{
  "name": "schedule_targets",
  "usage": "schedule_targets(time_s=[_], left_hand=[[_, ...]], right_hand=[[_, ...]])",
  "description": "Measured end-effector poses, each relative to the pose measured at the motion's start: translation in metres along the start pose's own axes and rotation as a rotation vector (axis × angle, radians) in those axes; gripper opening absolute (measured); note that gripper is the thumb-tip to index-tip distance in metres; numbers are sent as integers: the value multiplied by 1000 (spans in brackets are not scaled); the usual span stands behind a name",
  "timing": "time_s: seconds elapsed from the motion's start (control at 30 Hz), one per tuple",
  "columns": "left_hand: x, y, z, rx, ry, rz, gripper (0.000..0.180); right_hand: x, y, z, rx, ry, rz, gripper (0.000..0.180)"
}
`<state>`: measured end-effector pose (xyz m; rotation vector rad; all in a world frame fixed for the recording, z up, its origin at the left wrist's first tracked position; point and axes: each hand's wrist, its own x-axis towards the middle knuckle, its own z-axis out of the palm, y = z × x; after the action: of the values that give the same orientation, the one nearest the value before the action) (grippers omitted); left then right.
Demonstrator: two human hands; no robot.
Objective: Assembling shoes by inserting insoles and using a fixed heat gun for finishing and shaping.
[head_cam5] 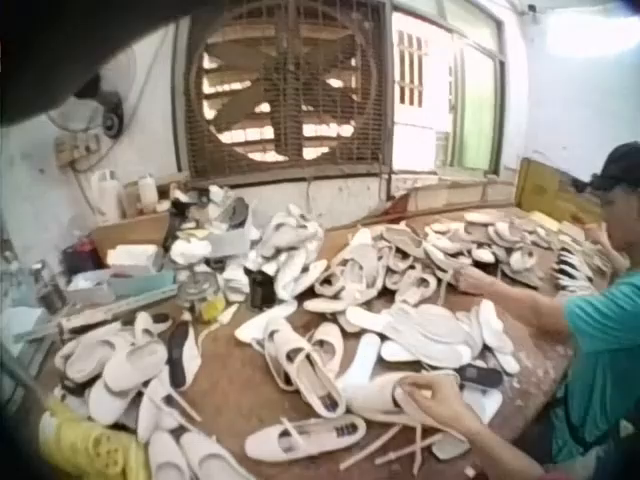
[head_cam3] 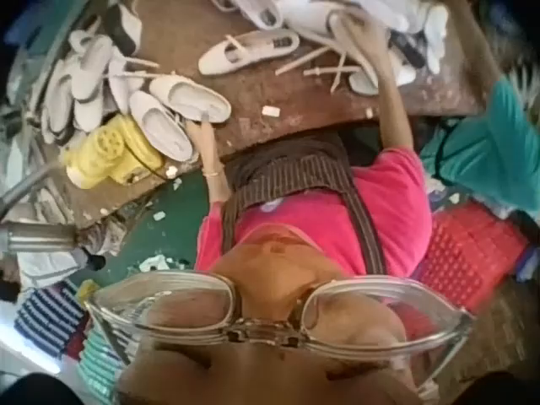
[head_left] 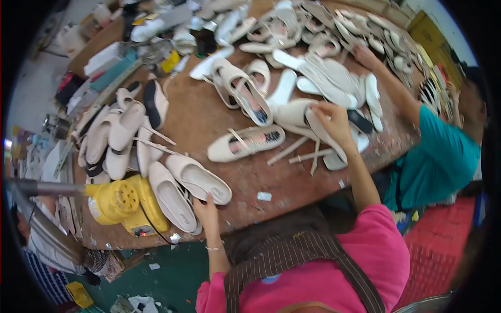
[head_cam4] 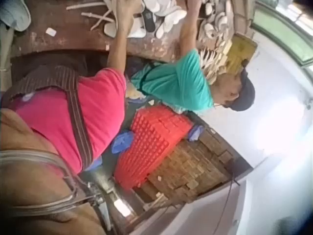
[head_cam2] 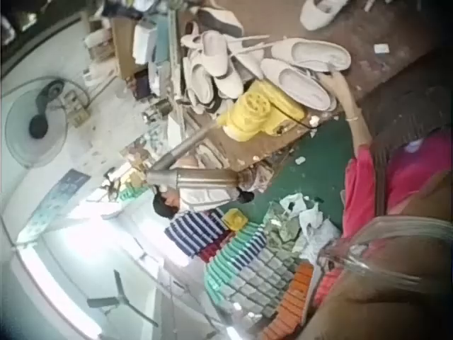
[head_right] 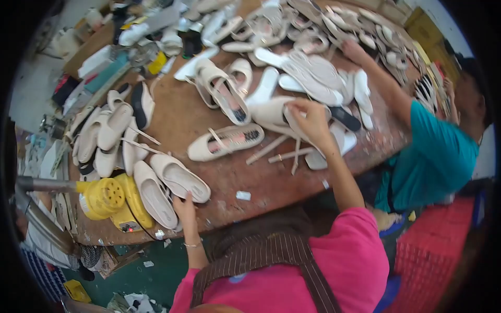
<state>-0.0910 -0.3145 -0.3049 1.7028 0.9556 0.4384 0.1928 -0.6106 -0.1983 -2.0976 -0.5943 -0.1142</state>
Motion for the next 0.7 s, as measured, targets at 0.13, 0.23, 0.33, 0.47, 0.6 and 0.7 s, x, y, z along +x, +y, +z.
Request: schedule_targets(time_s=[0.13, 0.23, 0.33, 0.47, 0.6, 0.7], left_hand=[[6, 5, -16, -725, -125, -412, 42], [-14, 41, -15, -933, -172, -542, 53], [-37, 43, -7, -1072, -433, -530, 80], [-61, 58, 2, -1049, -601, -413, 97], [-69, 58, 12, -923, -560, -330, 91], [-72, 39, 16, -820, -491, -303, 83]], right_hand=[[-20, 24, -27, -412, 131, 46, 25], [-34, 50, -32, -629, 126, 154, 31], [-47, 62, -36, -644, 48, 196, 35], [-62, 70, -37, -598, 34, 188, 25], [-58, 54, -39, -423, 256, 34, 17], [-21, 14, -39, -374, 309, -307, 21]])
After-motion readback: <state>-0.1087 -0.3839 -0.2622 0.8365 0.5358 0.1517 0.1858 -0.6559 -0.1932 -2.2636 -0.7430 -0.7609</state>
